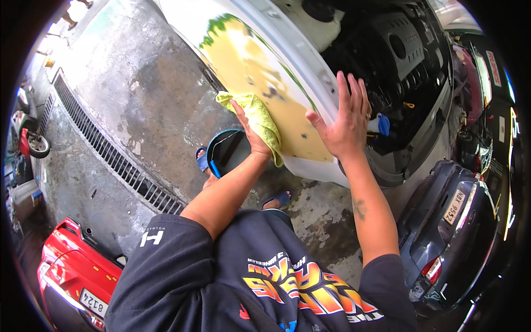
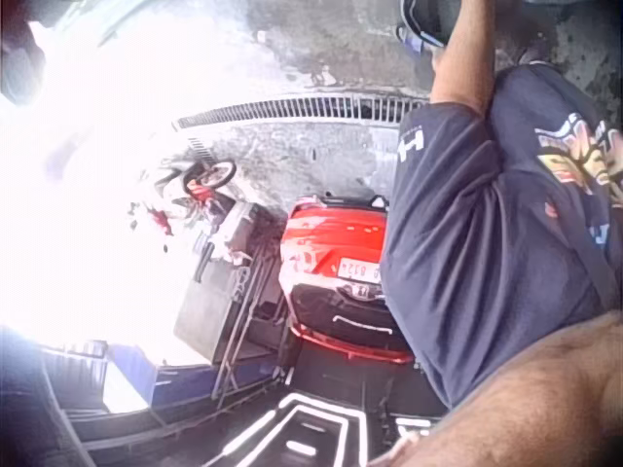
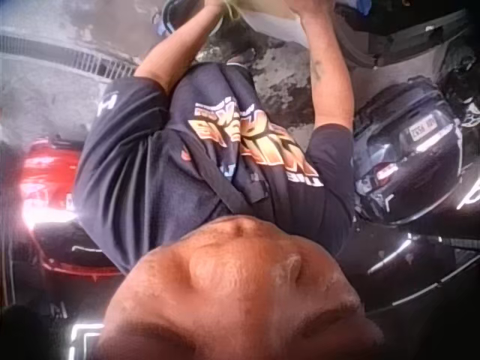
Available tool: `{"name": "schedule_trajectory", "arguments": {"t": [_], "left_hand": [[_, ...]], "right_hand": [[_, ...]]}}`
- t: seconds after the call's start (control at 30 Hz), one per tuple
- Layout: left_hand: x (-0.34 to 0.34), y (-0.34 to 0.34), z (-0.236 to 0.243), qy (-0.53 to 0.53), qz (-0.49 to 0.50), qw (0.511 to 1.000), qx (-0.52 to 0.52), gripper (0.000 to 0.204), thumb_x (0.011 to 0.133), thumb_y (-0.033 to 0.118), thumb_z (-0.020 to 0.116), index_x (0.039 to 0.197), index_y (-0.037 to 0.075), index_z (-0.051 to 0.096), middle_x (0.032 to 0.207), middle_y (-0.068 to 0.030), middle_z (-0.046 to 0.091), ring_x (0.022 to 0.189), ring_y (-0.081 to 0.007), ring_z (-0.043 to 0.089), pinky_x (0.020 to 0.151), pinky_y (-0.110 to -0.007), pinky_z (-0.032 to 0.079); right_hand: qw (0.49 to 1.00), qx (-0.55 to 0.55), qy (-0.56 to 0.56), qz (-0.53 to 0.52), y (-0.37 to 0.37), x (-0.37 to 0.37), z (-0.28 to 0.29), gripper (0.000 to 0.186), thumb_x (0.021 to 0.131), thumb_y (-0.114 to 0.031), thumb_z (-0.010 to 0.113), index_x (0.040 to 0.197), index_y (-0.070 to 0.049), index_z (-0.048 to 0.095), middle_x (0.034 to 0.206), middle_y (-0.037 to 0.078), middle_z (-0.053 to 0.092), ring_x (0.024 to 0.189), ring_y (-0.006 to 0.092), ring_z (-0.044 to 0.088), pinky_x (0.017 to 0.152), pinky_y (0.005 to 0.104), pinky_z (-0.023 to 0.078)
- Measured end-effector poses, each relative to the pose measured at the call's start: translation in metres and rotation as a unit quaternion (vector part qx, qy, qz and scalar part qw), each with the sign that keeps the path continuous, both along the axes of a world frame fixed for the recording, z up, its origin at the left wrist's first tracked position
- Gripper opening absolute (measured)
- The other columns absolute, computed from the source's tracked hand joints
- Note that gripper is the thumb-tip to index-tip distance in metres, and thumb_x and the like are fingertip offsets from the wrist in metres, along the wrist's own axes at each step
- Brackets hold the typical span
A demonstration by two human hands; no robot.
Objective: The person wet-sands a patched area on the front fender of a white car using a sanding block and a yellow cloth, frequently dipping the block into a bucket of water.
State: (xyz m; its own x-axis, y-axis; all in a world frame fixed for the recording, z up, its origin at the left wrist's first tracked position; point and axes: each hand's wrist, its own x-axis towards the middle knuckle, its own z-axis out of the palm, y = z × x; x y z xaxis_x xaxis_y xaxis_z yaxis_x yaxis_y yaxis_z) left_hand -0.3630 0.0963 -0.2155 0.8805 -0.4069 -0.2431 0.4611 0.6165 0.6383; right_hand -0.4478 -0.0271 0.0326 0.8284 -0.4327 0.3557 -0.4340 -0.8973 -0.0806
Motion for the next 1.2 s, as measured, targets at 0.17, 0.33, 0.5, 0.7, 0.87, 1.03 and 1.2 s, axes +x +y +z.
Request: {"name": "schedule_trajectory", "arguments": {"t": [0.17,0.33,0.5,0.7,0.87,1.03,1.2], "left_hand": [[-0.095,-0.012,-0.016,-0.131,0.076,0.970,0.190,0.095,0.102,0.018,0.067,0.174,0.018,0.005,0.170,-0.0184,0.027,0.154,-0.0338,0.036,0.130,-0.043,0.028],[-0.218,-0.033,-0.002,-0.075,0.115,0.846,0.516,0.101,0.099,0.024,0.073,0.174,0.018,0.007,0.171,-0.0231,0.026,0.156,-0.0412,0.033,0.129,-0.047,0.029],[-0.312,-0.091,0.048,0.313,0.117,0.941,-0.054,0.106,0.091,0.091,0.034,0.166,0.016,0.035,0.167,-0.0124,0.042,0.151,-0.0378,0.043,0.127,-0.054,0.034],[-0.378,-0.127,0.132,0.350,-0.026,0.936,-0.036,0.072,0.107,0.067,0.029,0.149,0.016,0.056,0.157,-0.0065,0.056,0.144,-0.0306,0.052,0.122,-0.049,0.040],[-0.437,-0.086,0.195,0.122,-0.307,0.943,0.031,0.044,0.111,0.044,0.044,0.127,0.009,0.064,0.124,-0.0110,0.073,0.112,-0.0287,0.070,0.101,-0.044,0.055],[-0.482,-0.007,0.282,-0.609,-0.478,0.601,0.197,0.079,0.102,0.051,0.066,0.168,0.019,0.036,0.174,-0.0296,0.017,0.162,-0.0494,0.018,0.126,-0.066,0.027],[-0.428,0.080,0.269,-0.632,-0.482,0.585,0.161,0.057,0.102,0.047,0.070,0.149,0.015,0.064,0.166,-0.0274,0.041,0.155,-0.0460,0.037,0.124,-0.053,0.037]], "right_hand": [[0.908,0.127,-0.381,0.121,-0.014,-0.064,-0.004,0.073,0.101,-0.024,0.072,0.157,0.008,0.039,0.157,0.024,0.044,0.142,0.0357,0.046,0.120,0.0456,0.033],[0.901,0.219,-0.357,0.114,0.034,-0.252,-0.003,0.069,0.100,-0.011,0.067,0.158,0.009,0.035,0.156,0.027,0.049,0.145,0.0356,0.047,0.121,0.0456,0.033],[0.921,0.308,-0.070,-0.226,0.049,-0.517,-0.064,0.069,0.094,-0.023,0.077,0.154,-0.003,0.049,0.153,0.024,0.054,0.142,0.0428,0.049,0.120,0.0514,0.037],[0.853,0.325,0.004,-0.409,0.066,-0.710,-0.121,0.064,0.096,-0.027,0.077,0.151,-0.004,0.053,0.148,0.026,0.058,0.139,0.0433,0.053,0.119,0.0510,0.039],[0.723,0.539,-0.226,-0.368,0.068,-0.682,-0.114,0.062,0.107,-0.046,0.063,0.154,-0.007,0.051,0.153,0.019,0.057,0.143,0.0341,0.052,0.117,0.0479,0.041],[0.526,0.685,-0.470,-0.184,0.095,-0.616,-0.043,0.071,0.106,-0.065,0.046,0.157,-0.016,0.041,0.159,0.012,0.045,0.142,0.0312,0.049,0.111,0.0496,0.044],[0.567,0.690,-0.432,-0.126,0.167,-0.554,0.015,0.053,0.096,-0.056,0.052,0.130,-0.015,0.048,0.131,0.011,0.050,0.119,0.0325,0.053,0.097,0.0497,0.044]]}}
